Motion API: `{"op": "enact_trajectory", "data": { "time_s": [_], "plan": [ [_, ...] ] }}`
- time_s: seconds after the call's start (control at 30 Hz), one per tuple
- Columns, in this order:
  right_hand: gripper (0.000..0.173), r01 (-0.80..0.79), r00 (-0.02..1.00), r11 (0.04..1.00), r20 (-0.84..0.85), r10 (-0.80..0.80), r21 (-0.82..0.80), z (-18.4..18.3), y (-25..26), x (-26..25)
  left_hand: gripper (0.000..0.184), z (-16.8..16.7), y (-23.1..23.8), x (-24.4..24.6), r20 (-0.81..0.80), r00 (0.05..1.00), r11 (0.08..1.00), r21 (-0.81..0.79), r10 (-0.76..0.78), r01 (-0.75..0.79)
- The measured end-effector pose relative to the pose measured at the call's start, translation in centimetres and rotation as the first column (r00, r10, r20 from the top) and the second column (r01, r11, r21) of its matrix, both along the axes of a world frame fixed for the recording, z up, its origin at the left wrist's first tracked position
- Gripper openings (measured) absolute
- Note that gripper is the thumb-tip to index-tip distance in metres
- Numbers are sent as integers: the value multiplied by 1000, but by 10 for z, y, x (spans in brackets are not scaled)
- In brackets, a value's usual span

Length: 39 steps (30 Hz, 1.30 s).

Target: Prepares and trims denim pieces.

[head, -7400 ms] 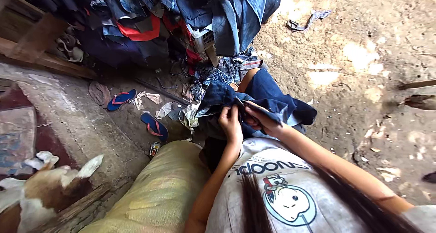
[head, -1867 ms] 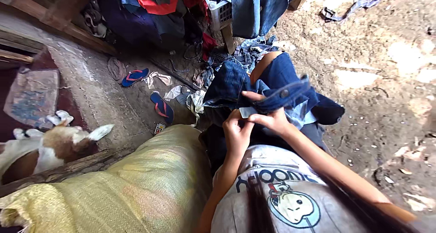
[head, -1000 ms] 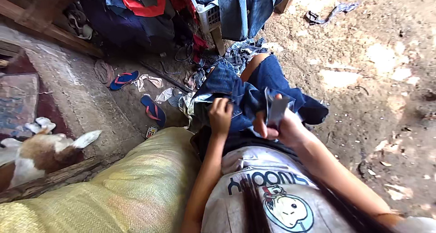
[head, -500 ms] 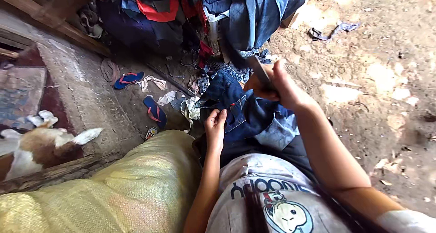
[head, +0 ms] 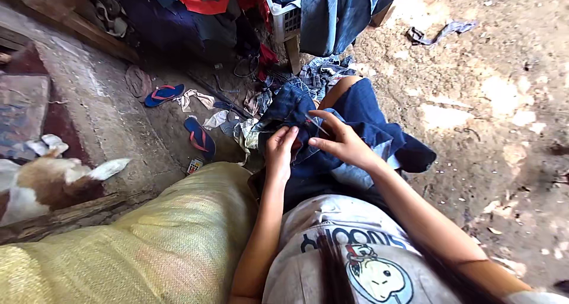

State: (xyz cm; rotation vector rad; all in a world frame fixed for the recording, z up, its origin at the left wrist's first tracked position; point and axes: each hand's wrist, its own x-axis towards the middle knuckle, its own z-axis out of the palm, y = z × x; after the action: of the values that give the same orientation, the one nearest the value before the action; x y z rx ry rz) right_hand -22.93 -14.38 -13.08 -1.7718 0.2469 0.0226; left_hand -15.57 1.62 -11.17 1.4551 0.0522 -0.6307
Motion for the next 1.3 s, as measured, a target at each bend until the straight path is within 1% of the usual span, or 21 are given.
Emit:
{"op": "enact_trajectory", "data": {
  "time_s": [0.03, 0.1, 0.2, 0.27, 0.33, 0.37, 0.4, 0.47, 0.57, 0.63, 0.73, 0.8, 0.87, 0.97, 1.1, 1.23, 1.3],
  "plan": [
    [68, 29, 1000, 1000, 1, -29, 3, -3, 2, 2, 20, 3, 2, 5, 31, 999, 999, 15, -32, 32],
    [66, 63, 998, 998, -20, -63, 12, -8, 4, 3, 20, 6, 11, 22, 134, 984, 992, 67, -115, 106],
    [51, 119, 993, 993, -25, -119, 14, -17, 6, -1, 27, -4, 28, 40, 234, 953, 976, 146, -190, 159],
    [41, 170, 985, 985, 5, -170, 5, -21, 6, -4, 33, -12, 38, 39, 234, 931, 948, 220, -279, 229],
    [41, 168, 986, 986, -13, -168, 22, -20, 1, -7, 37, -16, 42, 34, 174, 912, 907, 276, -372, 318],
    [42, 181, 983, 983, -19, -180, 41, -20, 0, -9, 38, -17, 42, 30, 146, 907, 893, 292, -396, 343],
    [42, 194, 981, 979, -27, -192, 61, -21, -1, -11, 39, -18, 42, 25, 132, 907, 887, 305, -400, 347],
    [42, 196, 980, 974, -44, -192, 113, -22, -2, -12, 38, -20, 41, 19, 156, 924, 913, 279, -350, 298],
    [44, 145, 989, 983, -17, -144, 116, -19, 0, -12, 24, -17, 33, 16, 213, 953, 967, 185, -216, 178],
    [46, 95, 994, 993, 50, -99, 77, -16, 1, -10, 15, -16, 26, 18, 251, 952, 976, 169, -177, 137],
    [48, 28, 991, 1000, 128, -29, 15, -9, 3, -5, 16, -11, 20, 20, 260, 944, 974, 156, -202, 166],
    [49, 6, 986, 998, 167, 5, -62, -6, 3, -2, 16, -8, 17, 21, 271, 935, 970, 141, -229, 197],
    [49, -22, 979, 987, 199, 53, -156, -4, 3, -1, 13, -5, 16, 20, 283, 930, 971, 102, -237, 217],
    [49, -46, 965, 968, 238, 106, -247, -3, 6, -1, 18, 2, 17, 14, 254, 943, 976, 24, -215, 216],
    [49, -37, 960, 969, 261, 103, -245, -7, 9, -3, 20, 6, 19, 10, 225, 956, 979, -41, -187, 201],
    [47, -46, 950, 976, 294, 109, -214, -9, 10, -4, 20, 7, 22, 9, 229, 955, 977, -53, -189, 206],
    [44, -21, 947, 971, 306, 96, -239, -9, 11, -5, 20, 7, 22, 10, 239, 951, 977, -36, -198, 212]
  ]
}}
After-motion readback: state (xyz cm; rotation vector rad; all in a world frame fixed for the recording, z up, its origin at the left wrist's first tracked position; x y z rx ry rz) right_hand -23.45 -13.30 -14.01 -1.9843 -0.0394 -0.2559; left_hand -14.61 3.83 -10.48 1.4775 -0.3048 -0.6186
